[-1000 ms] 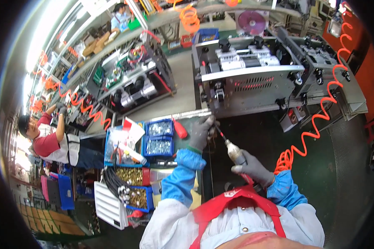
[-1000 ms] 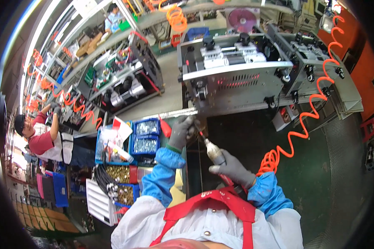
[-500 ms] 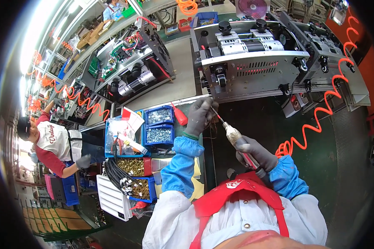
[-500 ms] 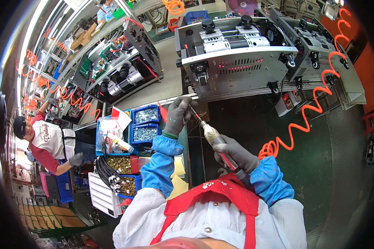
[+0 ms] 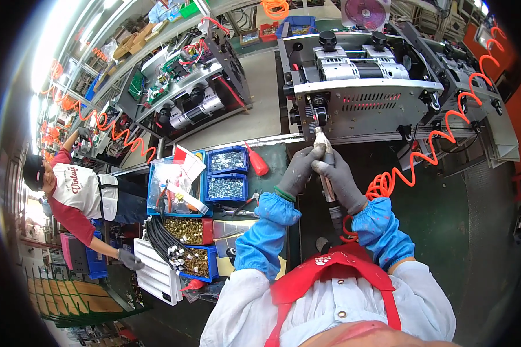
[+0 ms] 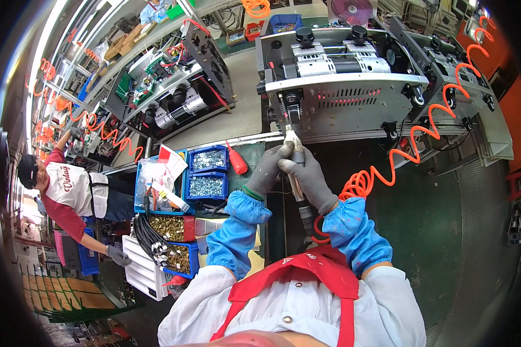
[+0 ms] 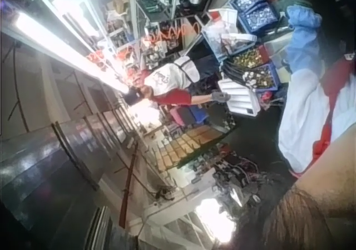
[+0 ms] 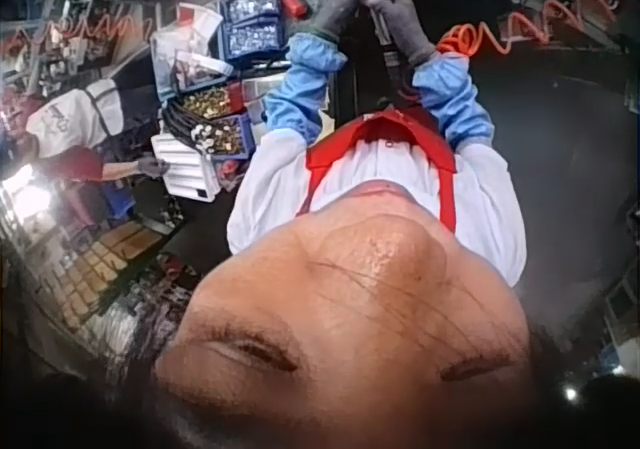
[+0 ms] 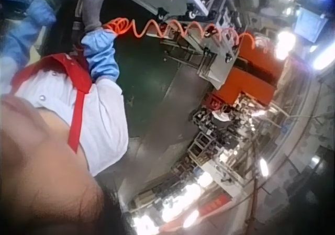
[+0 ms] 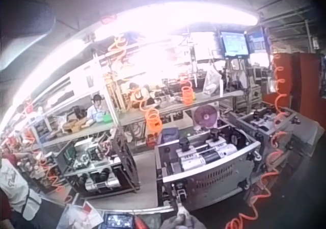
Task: The person assembles a large electronic device by installing components and screws into an electronic chassis using an electric screwdriver.
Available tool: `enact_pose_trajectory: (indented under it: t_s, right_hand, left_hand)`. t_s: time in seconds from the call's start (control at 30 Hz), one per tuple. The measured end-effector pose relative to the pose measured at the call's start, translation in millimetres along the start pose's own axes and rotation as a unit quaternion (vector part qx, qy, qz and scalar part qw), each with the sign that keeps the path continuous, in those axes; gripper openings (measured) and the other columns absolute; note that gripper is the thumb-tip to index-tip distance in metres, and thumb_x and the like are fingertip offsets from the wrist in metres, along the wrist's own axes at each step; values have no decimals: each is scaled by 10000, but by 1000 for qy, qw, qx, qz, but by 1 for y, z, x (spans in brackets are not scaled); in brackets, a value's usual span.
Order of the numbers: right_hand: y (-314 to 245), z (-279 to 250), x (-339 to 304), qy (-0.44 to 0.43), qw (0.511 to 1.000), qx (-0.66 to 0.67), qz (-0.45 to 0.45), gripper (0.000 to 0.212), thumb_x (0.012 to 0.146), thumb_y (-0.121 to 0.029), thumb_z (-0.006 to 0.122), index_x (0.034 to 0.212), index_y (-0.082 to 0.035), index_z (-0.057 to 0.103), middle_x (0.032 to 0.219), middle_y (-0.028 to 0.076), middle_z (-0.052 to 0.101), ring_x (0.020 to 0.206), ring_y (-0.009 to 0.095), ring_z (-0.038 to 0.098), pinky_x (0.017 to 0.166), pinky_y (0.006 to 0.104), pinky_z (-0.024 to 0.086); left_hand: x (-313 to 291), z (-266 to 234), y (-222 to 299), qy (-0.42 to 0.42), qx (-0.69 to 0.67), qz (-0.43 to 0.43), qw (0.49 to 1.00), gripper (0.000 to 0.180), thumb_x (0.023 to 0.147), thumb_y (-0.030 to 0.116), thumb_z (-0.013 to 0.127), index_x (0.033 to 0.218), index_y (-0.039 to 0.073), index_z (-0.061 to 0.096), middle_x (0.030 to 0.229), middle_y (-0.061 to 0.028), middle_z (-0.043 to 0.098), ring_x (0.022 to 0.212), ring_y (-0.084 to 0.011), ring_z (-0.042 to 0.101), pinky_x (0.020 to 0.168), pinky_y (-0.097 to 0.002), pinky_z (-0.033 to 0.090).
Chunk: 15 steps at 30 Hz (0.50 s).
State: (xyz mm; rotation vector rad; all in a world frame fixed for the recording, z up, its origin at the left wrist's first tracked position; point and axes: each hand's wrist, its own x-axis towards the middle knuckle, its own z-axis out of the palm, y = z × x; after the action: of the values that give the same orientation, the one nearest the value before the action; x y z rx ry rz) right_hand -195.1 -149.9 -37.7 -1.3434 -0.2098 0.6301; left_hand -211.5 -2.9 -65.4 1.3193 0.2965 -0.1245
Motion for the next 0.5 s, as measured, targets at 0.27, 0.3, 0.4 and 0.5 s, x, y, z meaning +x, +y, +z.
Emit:
enact_pose_trajectory:
  t_s: [0.27,0.3,0.4,0.5]
  right_hand:
    - [-26,22,-5,11,996,11,88,398,885,-295,625,1181,-53,516,792,24,567,612,109,563,518,257,476]
    - [-25,22,-4,15,997,6,82,393,891,-300,620,1178,-53,514,790,24,566,609,109,562,516,258,476]
    - [-23,22,-4,16,997,1,74,394,897,-309,617,1177,-53,509,785,25,565,604,109,561,508,260,476]
    - [-25,24,-1,5,997,9,70,403,895,-315,624,1178,-54,505,785,27,567,597,108,559,497,261,475]
  left_hand:
    - [-16,8,21,37,-105,6,994,407,928,413,637,973,8,648,777,-23,611,661,-85,565,560,-253,445]
    - [-18,9,24,42,-90,3,995,399,925,407,643,964,11,647,767,-23,612,641,-84,563,542,-250,442]
    - [-18,13,23,57,-107,10,993,389,928,411,634,946,23,647,759,-25,611,605,-90,560,509,-242,431]
    - [-13,10,19,45,-151,0,987,383,931,418,624,944,36,646,749,-26,608,573,-100,556,485,-239,423]
